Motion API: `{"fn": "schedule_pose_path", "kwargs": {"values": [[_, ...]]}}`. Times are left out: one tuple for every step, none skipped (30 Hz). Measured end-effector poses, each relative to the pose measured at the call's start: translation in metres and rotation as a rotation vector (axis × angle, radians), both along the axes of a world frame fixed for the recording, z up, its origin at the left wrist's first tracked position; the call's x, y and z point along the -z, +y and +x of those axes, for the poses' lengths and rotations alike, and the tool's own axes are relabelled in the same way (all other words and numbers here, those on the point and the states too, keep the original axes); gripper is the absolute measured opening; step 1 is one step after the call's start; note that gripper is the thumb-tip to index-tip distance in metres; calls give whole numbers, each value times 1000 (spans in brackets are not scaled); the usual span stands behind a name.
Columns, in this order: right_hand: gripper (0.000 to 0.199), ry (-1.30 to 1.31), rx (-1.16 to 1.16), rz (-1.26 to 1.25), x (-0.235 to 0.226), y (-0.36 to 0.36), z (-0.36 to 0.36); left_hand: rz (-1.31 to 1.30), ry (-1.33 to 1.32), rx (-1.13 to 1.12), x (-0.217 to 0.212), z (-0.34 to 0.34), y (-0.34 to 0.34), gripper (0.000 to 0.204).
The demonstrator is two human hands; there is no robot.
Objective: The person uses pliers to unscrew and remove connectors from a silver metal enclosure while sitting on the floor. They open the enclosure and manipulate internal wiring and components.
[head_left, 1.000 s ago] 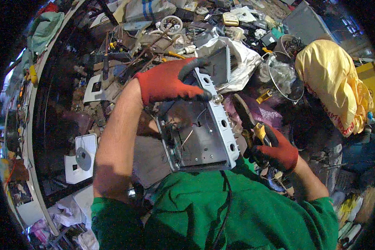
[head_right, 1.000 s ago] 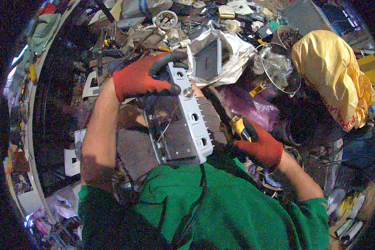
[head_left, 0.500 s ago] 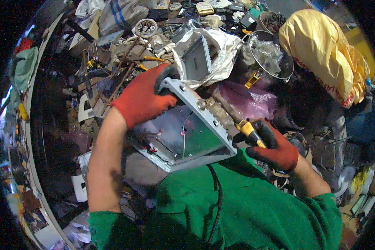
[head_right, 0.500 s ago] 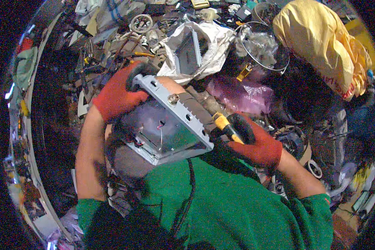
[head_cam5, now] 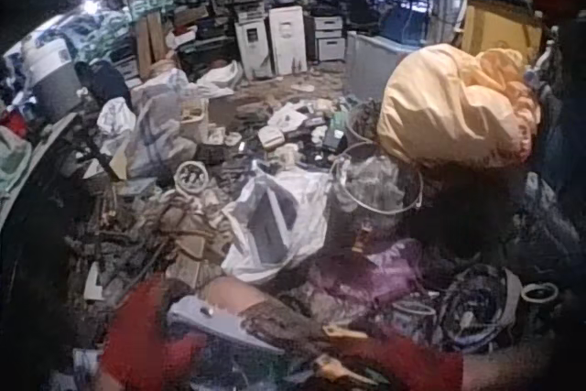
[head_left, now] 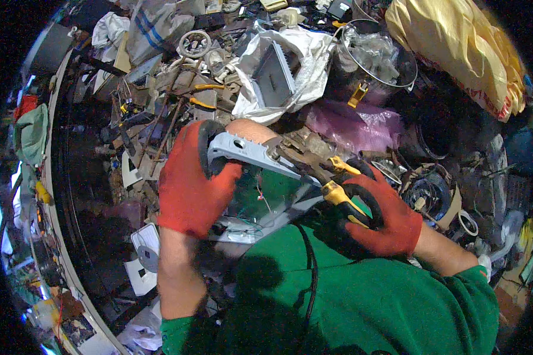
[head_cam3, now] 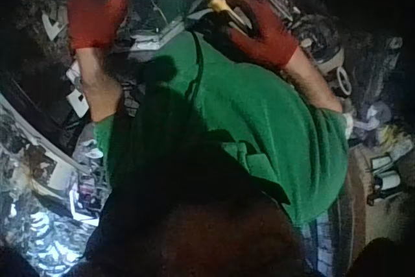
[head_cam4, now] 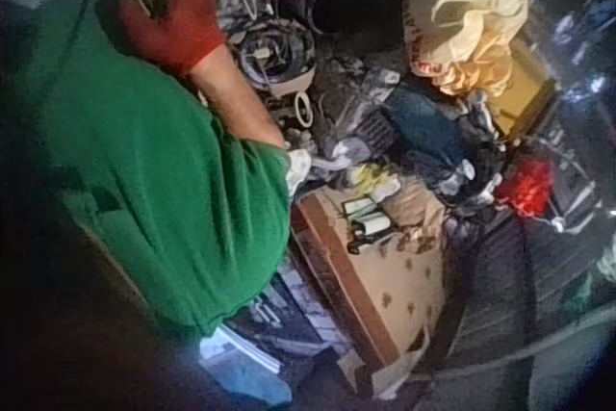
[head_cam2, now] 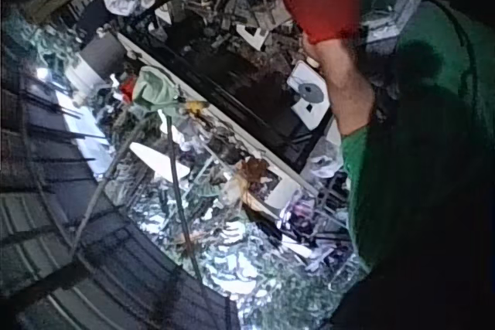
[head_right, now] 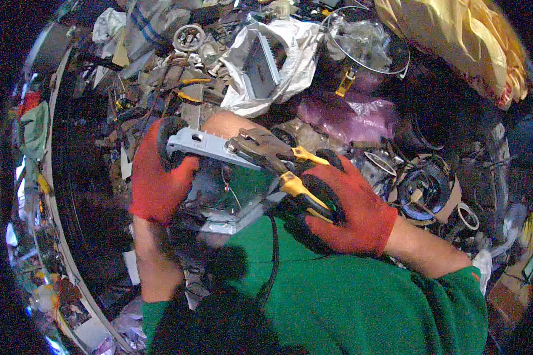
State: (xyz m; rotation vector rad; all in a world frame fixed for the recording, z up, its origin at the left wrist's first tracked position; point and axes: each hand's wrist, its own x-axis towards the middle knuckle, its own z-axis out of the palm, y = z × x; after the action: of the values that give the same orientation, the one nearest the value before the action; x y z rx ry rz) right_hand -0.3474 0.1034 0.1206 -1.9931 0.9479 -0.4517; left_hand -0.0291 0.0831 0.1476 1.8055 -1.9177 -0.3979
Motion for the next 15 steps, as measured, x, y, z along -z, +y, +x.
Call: {"fn": "schedule_pose_path", "kwargs": {"values": [[62, 17, 0, 5, -1, 0, -1, 20, 16, -21, -3, -5, 4, 55], [63, -1, -15, 26, 0, 0, -2, 40, 31, -44, -5, -8, 7, 54], [64, -21, -37, 44, -1, -2, -3, 58, 45, -72, -9, -12, 11, 54], [65, -41, -59, 63, -2, -3, -5, 59, 32, -93, -12, -17, 15, 54], [66, -9, -88, 44, -4, -3, -7, 83, 36, -100, -13, -18, 17, 54], [67, 23, -117, 20, -7, -5, -9, 102, 39, -108, -14, -19, 19, 54], [69, 56, -147, -4, -9, -6, -10, 121, 42, -116, -14, -19, 19, 54], [70, 66, -164, 1, -11, -7, -10, 109, 37, -112, -14, -19, 20, 53], [71, 77, -179, 11, -12, -7, -10, 102, 31, -107, -12, -18, 20, 53], [72, 87, -194, 21, -13, -6, -9, 95, 26, -101, -11, -18, 20, 53], [73, 81, -206, 28, -13, -6, -9, 83, 47, -98, -11, -19, 20, 53], [73, 70, -214, 40, -12, -4, -8, 77, 64, -90, -11, -21, 20, 53], [74, 59, -221, 52, -11, -2, -7, 70, 80, -82, -10, -22, 20, 53], [74, 48, -201, 82, -11, 1, -7, 76, 77, -75, -9, -24, 21, 53], [74, 34, -184, 106, -13, 3, -6, 77, 70, -71, -11, -27, 23, 53]]}}
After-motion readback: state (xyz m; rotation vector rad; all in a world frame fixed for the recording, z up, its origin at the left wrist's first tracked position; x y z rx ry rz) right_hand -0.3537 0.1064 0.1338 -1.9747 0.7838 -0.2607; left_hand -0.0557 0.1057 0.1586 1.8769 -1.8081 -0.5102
